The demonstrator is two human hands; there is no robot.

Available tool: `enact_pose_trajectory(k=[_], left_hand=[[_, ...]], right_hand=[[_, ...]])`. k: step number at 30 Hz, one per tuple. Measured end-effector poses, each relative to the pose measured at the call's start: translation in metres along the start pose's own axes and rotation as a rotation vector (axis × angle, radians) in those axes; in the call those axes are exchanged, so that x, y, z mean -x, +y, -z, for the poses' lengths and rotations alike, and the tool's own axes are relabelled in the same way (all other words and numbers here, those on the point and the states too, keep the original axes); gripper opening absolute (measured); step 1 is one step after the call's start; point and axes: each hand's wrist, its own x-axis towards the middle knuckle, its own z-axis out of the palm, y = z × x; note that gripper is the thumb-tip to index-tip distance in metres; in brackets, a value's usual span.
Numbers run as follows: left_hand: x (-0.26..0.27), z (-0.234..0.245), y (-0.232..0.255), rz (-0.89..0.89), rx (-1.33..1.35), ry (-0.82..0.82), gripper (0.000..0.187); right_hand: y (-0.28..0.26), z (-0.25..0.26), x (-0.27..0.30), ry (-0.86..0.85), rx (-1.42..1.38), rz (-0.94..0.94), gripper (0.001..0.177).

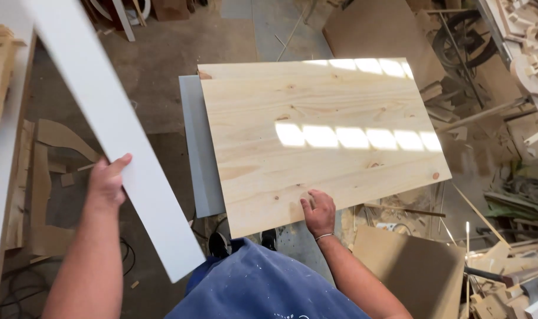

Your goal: The person is using a table saw to cut a large piece of plywood, then inspecting the cut pieces.

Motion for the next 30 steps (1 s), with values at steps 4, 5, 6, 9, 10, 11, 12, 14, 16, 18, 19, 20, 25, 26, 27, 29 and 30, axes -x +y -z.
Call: enact_pose_trajectory(k=[4, 5, 6, 9, 10, 11, 12, 14, 16, 18, 19, 20, 25, 26, 27, 29, 30], left_hand=[[-0.031, -0.029, -0.077, 0.078, -0.049, -0.013, 0.040], [-0.037, -0.039, -0.093, 0.087, -0.071, -0.053, 0.038], [-0.043, -0.048, -0.110, 0.095, -0.093, -0.093, 0.036], [-0.038, -0.071, -0.109, 0.131, -0.115, -0.136, 0.036], [-0.042, -0.074, -0.117, 0.145, -0.113, -0.140, 0.036], [-0.045, -0.076, -0.124, 0.144, -0.100, -0.140, 0.034], [-0.049, -0.077, -0.132, 0.144, -0.087, -0.140, 0.031], [-0.051, -0.080, -0.139, 0.161, -0.072, -0.134, 0.031], [-0.053, -0.082, -0.151, 0.183, -0.059, -0.128, 0.030], [-0.056, -0.082, -0.165, 0.192, -0.039, -0.134, 0.029], [-0.055, -0.083, -0.169, 0.204, -0.040, -0.131, 0.029], [-0.054, -0.085, -0.173, 0.201, -0.026, -0.140, 0.029], [-0.046, -0.093, -0.166, 0.217, 0.020, -0.147, 0.029], [-0.044, -0.094, -0.162, 0.208, 0.027, -0.154, 0.028], [-0.043, -0.094, -0.158, 0.199, 0.034, -0.160, 0.028], [-0.044, -0.094, -0.159, 0.211, 0.031, -0.167, 0.027], [-0.044, -0.093, -0.158, 0.215, 0.030, -0.177, 0.027]], right_hand=[[0.007, 0.020, 0.019, -0.040, 0.113, -0.073, 0.050], [0.004, 0.026, 0.020, -0.120, 0.156, -0.032, 0.061], [0.001, 0.033, 0.020, -0.201, 0.198, 0.008, 0.071], [-0.023, 0.051, 0.023, -0.331, 0.253, 0.054, 0.083], [-0.021, 0.051, 0.024, -0.339, 0.261, 0.046, 0.083], [-0.018, 0.050, 0.026, -0.369, 0.293, 0.047, 0.087], [-0.016, 0.049, 0.028, -0.399, 0.325, 0.047, 0.090], [-0.018, 0.048, 0.027, -0.410, 0.329, 0.038, 0.091], [-0.019, 0.047, 0.027, -0.425, 0.334, 0.025, 0.091], [-0.018, 0.046, 0.028, -0.407, 0.337, 0.049, 0.092], [-0.019, 0.046, 0.029, -0.419, 0.340, 0.046, 0.092], [-0.020, 0.047, 0.029, -0.415, 0.333, 0.046, 0.092], [-0.014, 0.042, 0.030, -0.425, 0.339, 0.057, 0.094], [-0.012, 0.041, 0.031, -0.418, 0.345, 0.063, 0.095], [-0.011, 0.039, 0.032, -0.412, 0.351, 0.071, 0.095], [-0.013, 0.040, 0.031, -0.415, 0.354, 0.076, 0.095], [-0.014, 0.042, 0.031, -0.410, 0.357, 0.084, 0.094]])
